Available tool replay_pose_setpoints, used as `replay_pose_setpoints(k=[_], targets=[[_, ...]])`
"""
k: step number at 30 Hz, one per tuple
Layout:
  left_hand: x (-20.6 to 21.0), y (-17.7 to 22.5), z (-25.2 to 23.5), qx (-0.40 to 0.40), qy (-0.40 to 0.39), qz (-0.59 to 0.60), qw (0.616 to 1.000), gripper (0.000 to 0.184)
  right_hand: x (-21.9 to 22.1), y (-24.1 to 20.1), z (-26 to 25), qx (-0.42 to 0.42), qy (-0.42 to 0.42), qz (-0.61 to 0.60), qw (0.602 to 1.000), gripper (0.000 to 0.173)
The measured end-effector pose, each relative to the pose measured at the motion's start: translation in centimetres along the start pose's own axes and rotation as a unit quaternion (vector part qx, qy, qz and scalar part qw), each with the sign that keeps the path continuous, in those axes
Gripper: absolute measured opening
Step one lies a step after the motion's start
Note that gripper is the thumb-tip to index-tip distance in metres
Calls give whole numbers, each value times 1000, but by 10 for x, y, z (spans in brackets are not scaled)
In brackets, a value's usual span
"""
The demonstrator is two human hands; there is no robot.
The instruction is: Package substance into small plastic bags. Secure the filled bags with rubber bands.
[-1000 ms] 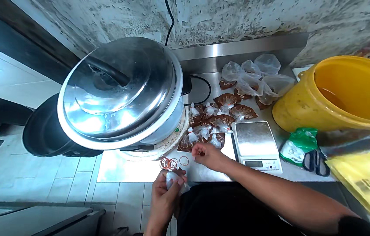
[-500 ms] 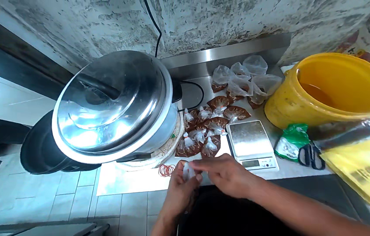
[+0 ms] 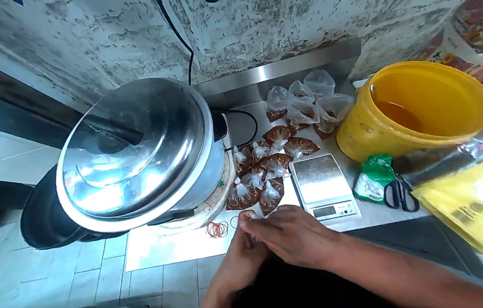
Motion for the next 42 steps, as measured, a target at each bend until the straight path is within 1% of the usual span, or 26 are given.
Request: replay_pose_setpoints(k=[3,5,8,14,17,21,24,26,28,30,33,35,37,39,42], targets=[[-2,1,0,10,-1,-19,1000,46,-6,-4,-4,1,16,9,1000,35],[-4,3,-3,22,12,-28,999,46,-8,-4,-6,6,28,2,1000,34],[-4,9,-9,51,26,-41,997,57,-8,-1,-7,14,43,-8,999,33],[-3,20,-12,92,-8,-193,977,75,-10,4,-5,33,50,-19,998,34],[1,27,-15,117,-40,-223,967,84,-10,11,-3,65,46,-56,995,36],[4,31,-12,139,-73,-226,961,85,-10,16,-5,114,8,-101,988,41],[5,30,-10,152,-72,-207,964,85,-12,18,-7,137,-21,-123,983,47],[5,31,-9,162,-67,-211,962,85,-16,15,-8,122,-14,-115,986,47],[6,34,-9,177,-66,-219,957,85,-22,11,-8,99,8,-82,992,48],[6,34,-10,177,-65,-226,956,86,-24,10,-8,83,10,-58,995,50],[7,30,-10,169,-76,-241,953,88,-13,10,-7,84,-45,-52,994,54],[8,28,-10,167,-72,-239,954,87,-7,10,-6,90,-55,-54,993,51],[6,28,-11,161,-48,-221,961,85,-6,8,-3,88,-15,-45,995,39],[4,28,-11,159,-18,-179,971,82,-10,6,-1,81,50,-37,995,30],[-4,32,-13,180,47,-134,973,68,-16,13,2,98,103,-55,988,25]])
Point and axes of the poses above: each hand's wrist, its own z-axis away from the middle knuckle, its own x-axis out of the palm, y = z × x, the point moved 9 cm from there along -z, towards the middle knuckle, and after that the axes turned 11 degrees about x, right-handed, at the moved point
